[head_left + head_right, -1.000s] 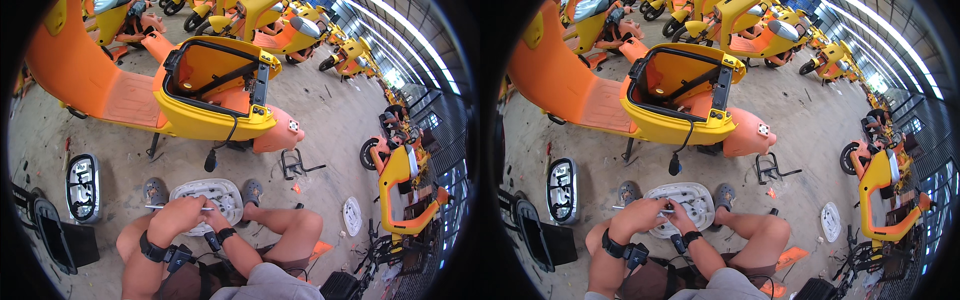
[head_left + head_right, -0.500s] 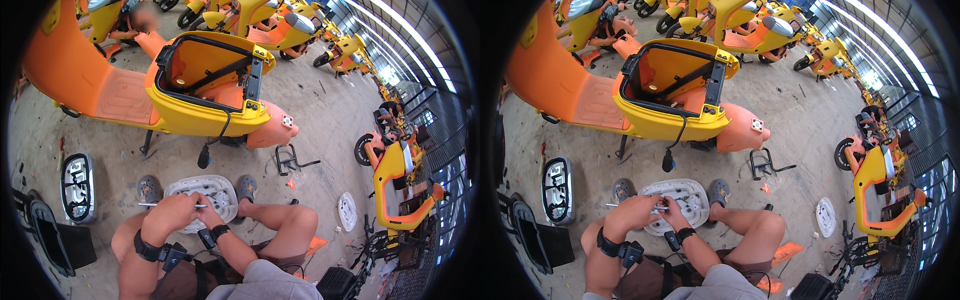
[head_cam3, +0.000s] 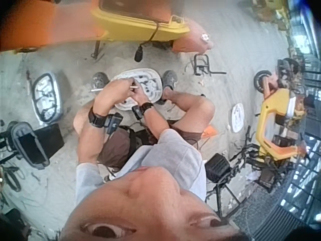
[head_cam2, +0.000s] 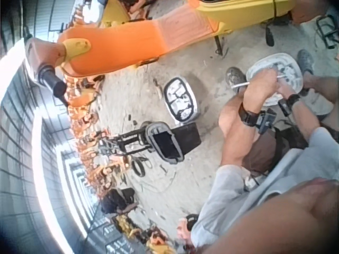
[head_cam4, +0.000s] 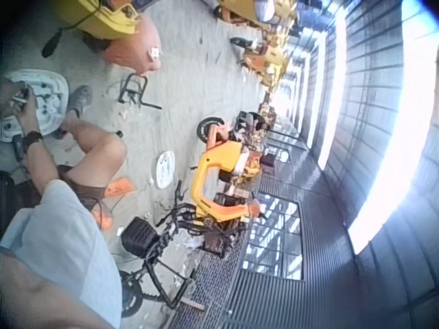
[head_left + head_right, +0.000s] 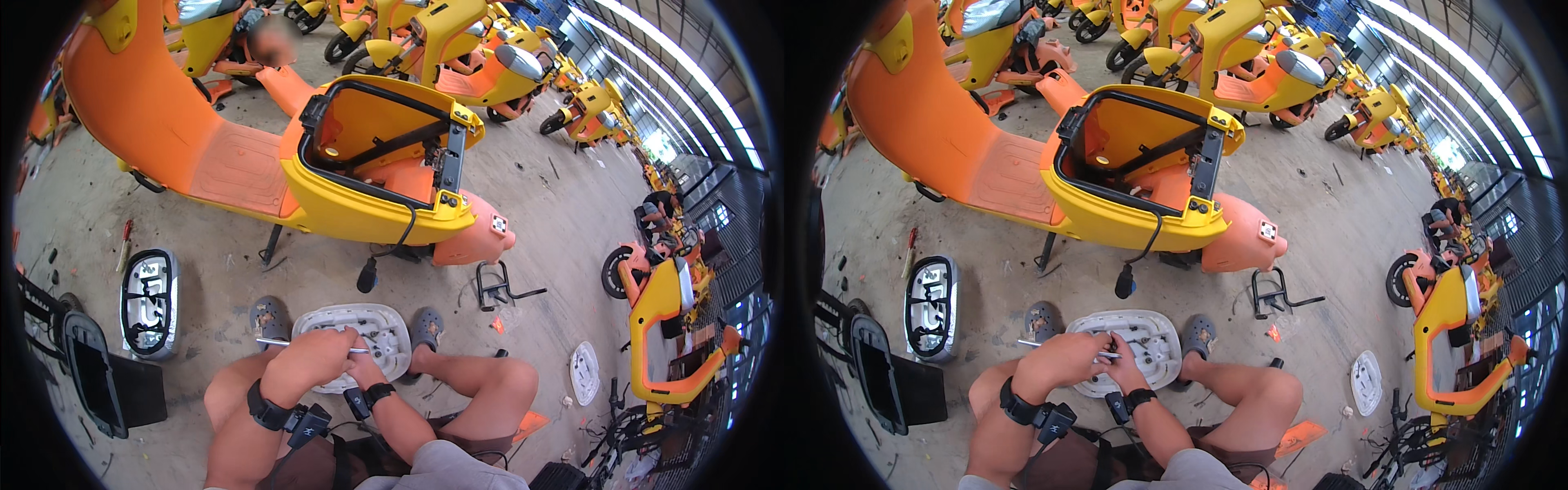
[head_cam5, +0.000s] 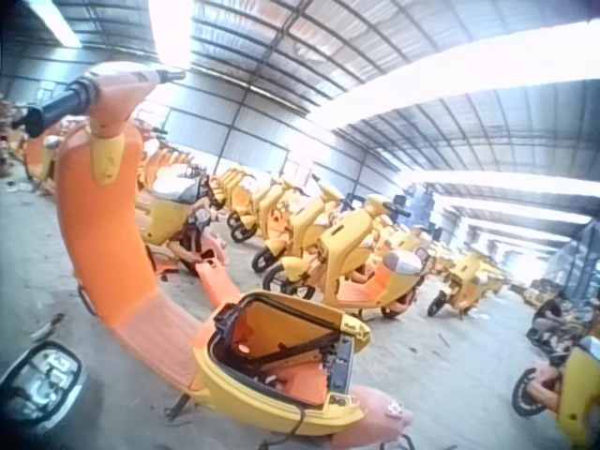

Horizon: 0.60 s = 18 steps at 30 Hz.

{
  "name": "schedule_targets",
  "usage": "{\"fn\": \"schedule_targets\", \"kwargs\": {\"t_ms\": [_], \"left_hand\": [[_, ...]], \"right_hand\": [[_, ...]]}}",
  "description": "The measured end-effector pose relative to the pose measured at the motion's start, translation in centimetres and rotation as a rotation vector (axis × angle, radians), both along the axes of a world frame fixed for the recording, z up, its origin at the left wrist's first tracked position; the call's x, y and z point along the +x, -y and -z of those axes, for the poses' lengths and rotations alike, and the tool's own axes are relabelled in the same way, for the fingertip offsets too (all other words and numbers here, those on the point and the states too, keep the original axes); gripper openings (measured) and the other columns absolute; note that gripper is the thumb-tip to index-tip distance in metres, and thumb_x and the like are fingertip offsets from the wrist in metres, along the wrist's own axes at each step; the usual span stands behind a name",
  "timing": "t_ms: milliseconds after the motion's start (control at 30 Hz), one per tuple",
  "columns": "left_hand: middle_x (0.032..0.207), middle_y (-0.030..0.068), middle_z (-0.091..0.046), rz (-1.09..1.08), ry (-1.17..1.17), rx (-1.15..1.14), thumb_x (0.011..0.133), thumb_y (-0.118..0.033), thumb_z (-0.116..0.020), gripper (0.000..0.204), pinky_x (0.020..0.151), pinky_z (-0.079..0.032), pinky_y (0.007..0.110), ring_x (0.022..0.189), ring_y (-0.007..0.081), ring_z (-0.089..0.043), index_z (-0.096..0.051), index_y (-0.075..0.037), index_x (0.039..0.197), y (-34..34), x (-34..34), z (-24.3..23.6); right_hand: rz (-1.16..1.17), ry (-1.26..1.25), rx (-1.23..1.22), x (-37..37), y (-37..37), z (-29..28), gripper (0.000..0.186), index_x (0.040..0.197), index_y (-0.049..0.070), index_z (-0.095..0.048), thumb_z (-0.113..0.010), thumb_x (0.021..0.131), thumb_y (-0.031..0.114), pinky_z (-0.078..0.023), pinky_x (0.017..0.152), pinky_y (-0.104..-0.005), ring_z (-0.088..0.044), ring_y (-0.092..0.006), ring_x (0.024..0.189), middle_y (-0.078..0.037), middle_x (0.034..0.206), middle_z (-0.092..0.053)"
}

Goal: The person assembles internal components into a white scooter seat bucket while sitting on the floor, using a socket wrench to tighten bolts and handling small mechanical parts.

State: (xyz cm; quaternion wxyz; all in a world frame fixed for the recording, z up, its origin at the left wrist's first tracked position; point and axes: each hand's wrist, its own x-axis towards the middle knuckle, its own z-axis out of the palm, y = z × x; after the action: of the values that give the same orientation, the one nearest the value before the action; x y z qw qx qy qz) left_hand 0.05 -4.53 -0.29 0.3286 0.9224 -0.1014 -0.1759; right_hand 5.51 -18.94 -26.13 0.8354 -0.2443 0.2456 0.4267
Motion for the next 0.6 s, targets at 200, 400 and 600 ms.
{"fn": "schedule_targets", "kwargs": {"t_ms": [200,400,600], "left_hand": [[0.091,0.0218,-0.067,-0.016,0.066,0.014,0.085,-0.026,-0.065,0.040,0.073,-0.051,0.048,0.089,0.0409,-0.064,-0.056,-0.003,0.117,-0.5,-0.6,0.4],[0.089,0.0203,-0.068,0.009,0.056,0.039,0.086,-0.026,-0.064,0.036,0.074,-0.051,0.048,0.089,0.0397,-0.064,-0.057,-0.004,0.114,0.2,-0.4,0.0],[0.089,0.0207,-0.068,-0.029,0.058,0.044,0.085,-0.024,-0.065,0.032,0.074,-0.051,0.047,0.089,0.0391,-0.065,-0.058,-0.005,0.110,-0.7,-0.8,0.8]], "right_hand": [[-0.041,-0.086,-0.100,-0.5,-0.8,-2.3,0.032,0.075,0.017,-0.049,-0.053,0.099,0.036,-0.027,0.043,-0.0248,-0.033,-0.0106,0.046,0.005,0.057,-0.040],[-0.021,0.044,-0.117,-0.9,0.5,0.7,0.016,0.087,0.011,-0.057,-0.056,0.098,0.023,-0.041,0.052,-0.0259,-0.050,-0.0122,0.060,0.001,0.071,-0.054],[-0.103,0.104,-0.109,-1.9,0.1,0.3,0.016,0.105,0.007,-0.062,-0.056,0.095,0.017,-0.048,0.072,-0.0292,-0.059,-0.0171,0.081,-0.005,0.092,-0.064]]}}
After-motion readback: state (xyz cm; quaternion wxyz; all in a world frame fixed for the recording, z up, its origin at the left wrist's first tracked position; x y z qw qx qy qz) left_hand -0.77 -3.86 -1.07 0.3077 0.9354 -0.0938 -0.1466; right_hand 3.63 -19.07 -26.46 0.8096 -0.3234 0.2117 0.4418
